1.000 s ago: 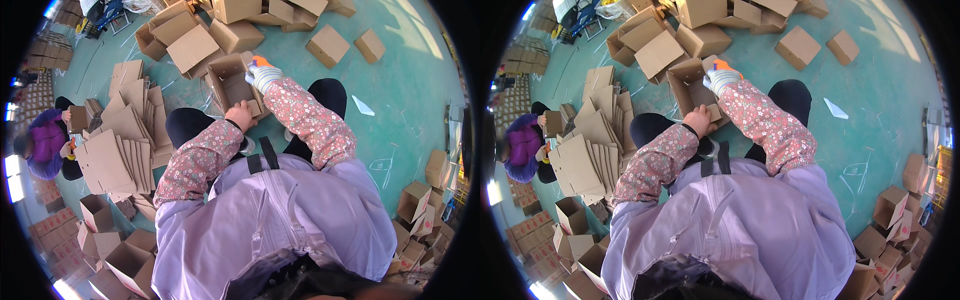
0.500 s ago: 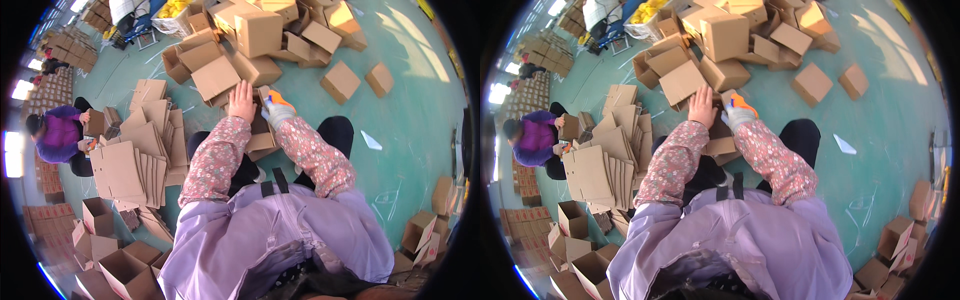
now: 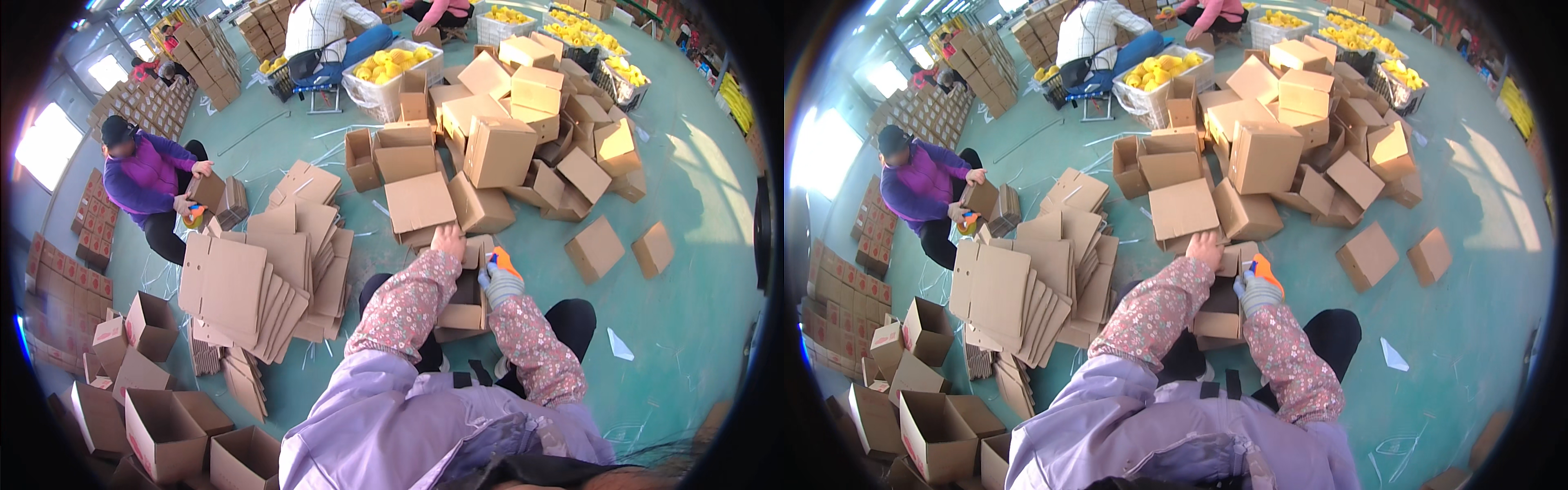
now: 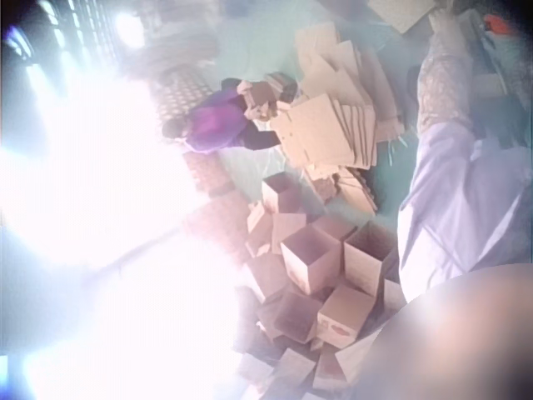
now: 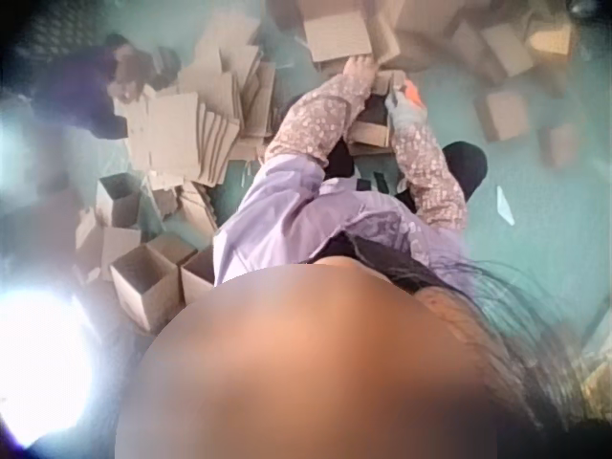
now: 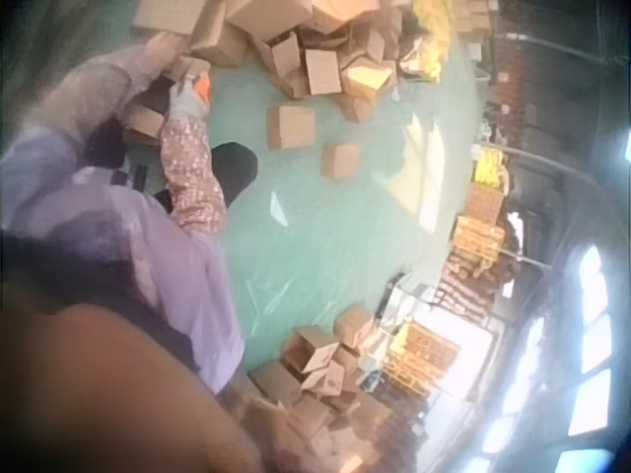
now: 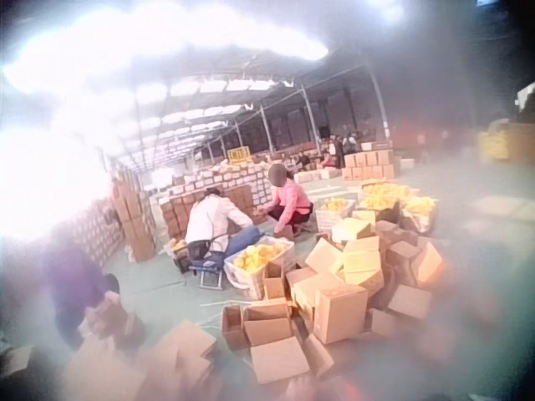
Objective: The person assembles flat cardboard boxes by folding flaps and secures them with a handheld tape dispenser. They repeatedly pick up flat sheets, fold them into boxes, and apply tape to close the seams, stacking finished boxes nearby.
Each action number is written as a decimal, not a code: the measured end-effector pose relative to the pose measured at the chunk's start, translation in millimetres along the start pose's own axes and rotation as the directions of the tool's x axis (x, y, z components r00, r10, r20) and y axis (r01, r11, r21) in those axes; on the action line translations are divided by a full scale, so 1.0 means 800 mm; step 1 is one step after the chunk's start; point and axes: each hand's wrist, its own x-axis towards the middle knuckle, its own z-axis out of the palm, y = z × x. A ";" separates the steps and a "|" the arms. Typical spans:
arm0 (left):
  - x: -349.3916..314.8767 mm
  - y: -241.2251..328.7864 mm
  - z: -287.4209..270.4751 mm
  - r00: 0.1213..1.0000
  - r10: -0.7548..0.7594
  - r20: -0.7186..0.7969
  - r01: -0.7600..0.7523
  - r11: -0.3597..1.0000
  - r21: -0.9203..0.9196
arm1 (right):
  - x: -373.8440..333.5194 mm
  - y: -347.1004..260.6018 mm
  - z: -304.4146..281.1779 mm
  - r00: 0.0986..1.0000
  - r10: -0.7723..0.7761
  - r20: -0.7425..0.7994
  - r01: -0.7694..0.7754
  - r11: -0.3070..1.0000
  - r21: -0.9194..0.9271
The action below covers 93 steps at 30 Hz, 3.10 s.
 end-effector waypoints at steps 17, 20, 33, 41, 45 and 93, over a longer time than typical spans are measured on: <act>-0.028 -0.019 0.041 0.834 -0.552 -0.021 0.144 0.255 -0.956 | 0.005 -0.027 0.015 1.000 -0.005 -0.018 0.003 0.994 -0.108; -0.017 -0.002 0.051 0.784 -0.613 -0.099 0.133 0.322 -0.937 | 0.005 -0.032 0.011 0.979 0.002 -0.203 -0.021 0.996 -0.091; -0.016 0.052 0.044 0.735 -0.639 -0.228 0.339 0.636 -0.693 | 0.021 -0.035 0.021 0.986 0.091 0.140 -0.058 0.973 -0.225; -0.010 0.028 0.034 0.870 -0.483 0.102 0.434 0.650 -0.624 | 0.010 -0.077 0.027 0.992 -0.112 -0.061 0.081 0.923 -0.375; -0.004 0.000 0.026 0.921 -0.317 0.228 0.390 0.729 -0.562 | 0.006 -0.042 0.020 0.970 -0.239 0.051 0.245 0.942 -0.230; -0.033 -0.059 0.060 0.942 -0.319 0.105 0.310 0.708 -0.634 | 0.001 -0.056 -0.116 0.973 0.172 -0.155 0.101 0.288 0.952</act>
